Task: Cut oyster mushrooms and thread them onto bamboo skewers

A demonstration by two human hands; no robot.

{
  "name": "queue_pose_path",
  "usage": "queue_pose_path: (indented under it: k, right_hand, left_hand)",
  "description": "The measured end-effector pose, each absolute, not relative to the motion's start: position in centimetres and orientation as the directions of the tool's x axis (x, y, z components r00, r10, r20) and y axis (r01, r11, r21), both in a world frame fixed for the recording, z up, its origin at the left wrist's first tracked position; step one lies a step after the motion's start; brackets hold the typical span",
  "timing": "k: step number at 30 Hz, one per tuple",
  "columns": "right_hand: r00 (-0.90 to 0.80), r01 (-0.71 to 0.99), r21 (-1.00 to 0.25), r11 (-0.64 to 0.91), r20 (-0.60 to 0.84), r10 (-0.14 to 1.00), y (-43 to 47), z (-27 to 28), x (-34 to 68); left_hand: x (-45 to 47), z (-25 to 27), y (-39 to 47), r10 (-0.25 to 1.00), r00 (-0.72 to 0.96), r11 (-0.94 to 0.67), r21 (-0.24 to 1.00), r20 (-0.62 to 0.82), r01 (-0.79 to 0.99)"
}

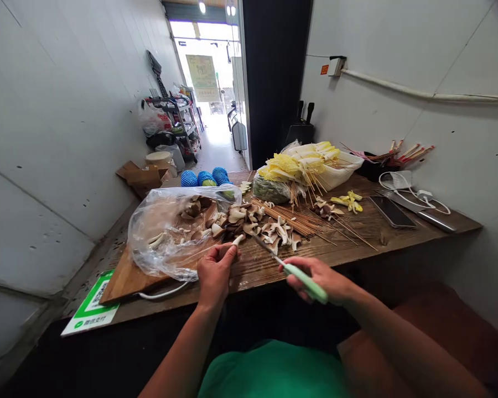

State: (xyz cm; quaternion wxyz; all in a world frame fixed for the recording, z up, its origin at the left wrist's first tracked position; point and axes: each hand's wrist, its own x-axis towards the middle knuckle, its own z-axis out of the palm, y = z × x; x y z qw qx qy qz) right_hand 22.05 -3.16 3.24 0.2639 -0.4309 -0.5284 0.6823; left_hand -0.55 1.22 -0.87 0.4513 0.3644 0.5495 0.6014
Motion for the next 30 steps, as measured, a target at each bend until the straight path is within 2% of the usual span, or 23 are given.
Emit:
queue_pose_path:
  k: [4,12,23,27,30]
  right_hand:
    - [-0.502,0.21,-0.954,-0.216,-0.295,0.813,-1.9,4.5,16.6]
    - [-0.617,0.147,-0.947,-0.286,-0.314,0.721,0.4,5.4,11.5]
    - [-0.597,0.25,-0.961,-0.118,-0.249,0.763,2.8,3.9,10.1]
    - [-0.602,0.26,-0.966,0.009,-0.155,0.783,3.4,3.1,9.5]
    - [-0.476,0.442,-0.865,0.235,-0.004,0.879,3.8,2.4,8.8]
  left_hand:
    - [-3.3,0.2,1.2,0.895,-0.443,-0.057,0.998,0.046,-0.012]
    - [-7.7,1.7,0.7,0.8,-0.589,-0.101,0.993,0.115,0.058]
    - [-10.1,2.2,1.0,0.863,-0.495,0.002,0.98,0.099,0.2]
    - [-10.2,2.2,1.1,0.889,-0.455,0.024,0.986,0.056,0.167]
    - [-9.9,2.0,1.0,0.854,-0.517,-0.006,0.994,0.062,0.111]
